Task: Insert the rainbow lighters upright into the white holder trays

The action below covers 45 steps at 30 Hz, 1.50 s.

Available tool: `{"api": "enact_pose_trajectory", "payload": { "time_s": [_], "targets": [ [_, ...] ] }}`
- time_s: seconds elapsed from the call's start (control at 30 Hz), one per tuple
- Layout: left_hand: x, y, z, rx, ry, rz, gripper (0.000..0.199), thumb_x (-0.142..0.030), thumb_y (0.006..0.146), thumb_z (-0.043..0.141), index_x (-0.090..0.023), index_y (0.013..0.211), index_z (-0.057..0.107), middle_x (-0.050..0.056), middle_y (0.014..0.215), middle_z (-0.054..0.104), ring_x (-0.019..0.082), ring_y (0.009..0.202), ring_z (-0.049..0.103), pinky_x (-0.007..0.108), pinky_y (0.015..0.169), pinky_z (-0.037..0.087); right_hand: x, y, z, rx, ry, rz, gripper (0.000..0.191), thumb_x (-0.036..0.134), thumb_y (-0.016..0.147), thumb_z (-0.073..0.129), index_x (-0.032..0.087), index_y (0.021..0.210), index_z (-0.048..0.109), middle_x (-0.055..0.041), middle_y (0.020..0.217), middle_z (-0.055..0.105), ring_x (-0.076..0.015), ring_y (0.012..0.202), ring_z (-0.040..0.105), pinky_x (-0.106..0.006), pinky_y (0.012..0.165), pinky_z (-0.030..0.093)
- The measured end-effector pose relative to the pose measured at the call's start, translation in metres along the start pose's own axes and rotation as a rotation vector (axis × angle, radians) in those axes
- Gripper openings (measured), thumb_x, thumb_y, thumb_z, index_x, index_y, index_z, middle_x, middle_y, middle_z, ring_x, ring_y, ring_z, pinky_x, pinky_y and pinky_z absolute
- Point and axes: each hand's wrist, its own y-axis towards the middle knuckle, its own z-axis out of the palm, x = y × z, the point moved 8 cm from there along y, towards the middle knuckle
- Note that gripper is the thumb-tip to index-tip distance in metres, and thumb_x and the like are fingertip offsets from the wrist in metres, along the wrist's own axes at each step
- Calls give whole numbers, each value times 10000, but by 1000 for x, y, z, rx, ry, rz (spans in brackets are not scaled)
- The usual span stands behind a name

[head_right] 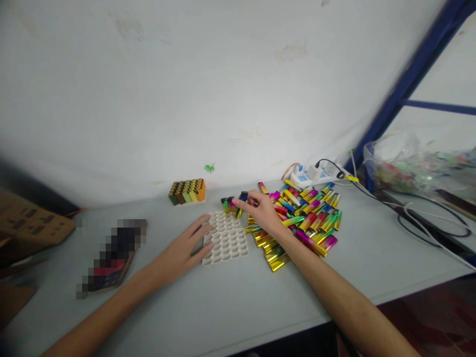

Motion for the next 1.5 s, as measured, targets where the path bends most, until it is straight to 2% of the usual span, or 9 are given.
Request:
{"api": "enact_pose_trajectory", "payload": {
  "time_s": [0.2, 0.33, 0.5, 0.67, 0.77, 1.13, 1.3, 1.4, 1.5],
  "targets": [
    [0, 0, 0, -9, -26, 9, 386, -423, 1050, 488, -215, 1367, 558, 134, 1635, 384, 291, 1506, 409, 471, 1243, 382, 6, -10, 27, 198, 251, 92, 396, 593, 970, 562, 214, 855, 550, 8, 794, 631, -161, 708, 616, -307, 689, 491],
    [-1, 0, 0, -3, -28, 6, 396, -431, 1051, 484, -211, 1371, 559, 136, 1637, 383, 299, 1499, 416, 481, 1237, 387, 8, -19, 43, 316, 408, 182, 385, 601, 962, 580, 233, 911, 478, 28, 745, 668, -131, 528, 593, -273, 542, 459],
    [0, 0, 0, -14, -23, 8, 395, -431, 1048, 489, -207, 1364, 568, 135, 1627, 398, 298, 1501, 414, 479, 1239, 386, -1, -18, 42, 211, 348, 178, 418, 628, 951, 578, 243, 854, 446, 91, 633, 429, -94, 495, 369, -236, 470, 310],
    [0, 0, 2, -4, -13, 1, 406, -430, 1052, 476, -194, 1372, 559, 147, 1643, 369, 308, 1517, 386, 496, 1250, 367, 2, -17, 34, 88, 11, 40, 502, 596, 988, 507, 215, 676, 409, 46, 634, 375, -118, 611, 369, -266, 557, 287],
    [-1, 0, 4, 8, -4, -5, 417, -428, 1061, 457, -186, 1391, 539, 155, 1657, 335, 303, 1530, 362, 497, 1257, 356, 0, -19, 32, 66, -100, 48, 482, 539, 972, 520, 209, 644, 397, 42, 622, 352, -120, 618, 363, -272, 571, 270],
    [0, -1, 5, -5, 0, 6, 417, -424, 1059, 469, -196, 1403, 528, 142, 1654, 341, 298, 1521, 378, 486, 1251, 366, -5, -21, 38, 100, -118, 86, 344, 428, 954, 486, 200, 697, 483, 38, 644, 417, -135, 637, 415, -276, 602, 304],
    [0, -1, 5, -9, 3, 6, 401, -419, 1058, 477, -190, 1380, 544, 146, 1649, 351, 297, 1533, 356, 490, 1256, 356, -3, -21, 40, 153, -38, 36, 304, 511, 1031, 465, 223, 972, 540, 47, 704, 501, -148, 642, 484, -278, 611, 381],
    [0, -1, 7, -10, 2, 15, 395, -418, 1061, 475, -195, 1379, 544, 138, 1655, 342, 284, 1546, 330, 475, 1268, 337, 6, -21, 40, 195, -58, -58, 264, 469, 1064, 434, 231, 1096, 544, 6, 811, 590, -168, 711, 567, -297, 659, 451],
    [-2, -1, 6, -23, -7, 15, 396, -423, 1057, 483, -190, 1370, 551, 141, 1644, 358, 283, 1543, 336, 469, 1267, 341, 26, -20, 31, 136, -191, -246, 247, 439, 1043, 515, 217, 1050, 621, -73, 987, 637, -216, 935, 611, -344, 815, 489]
  ]
}}
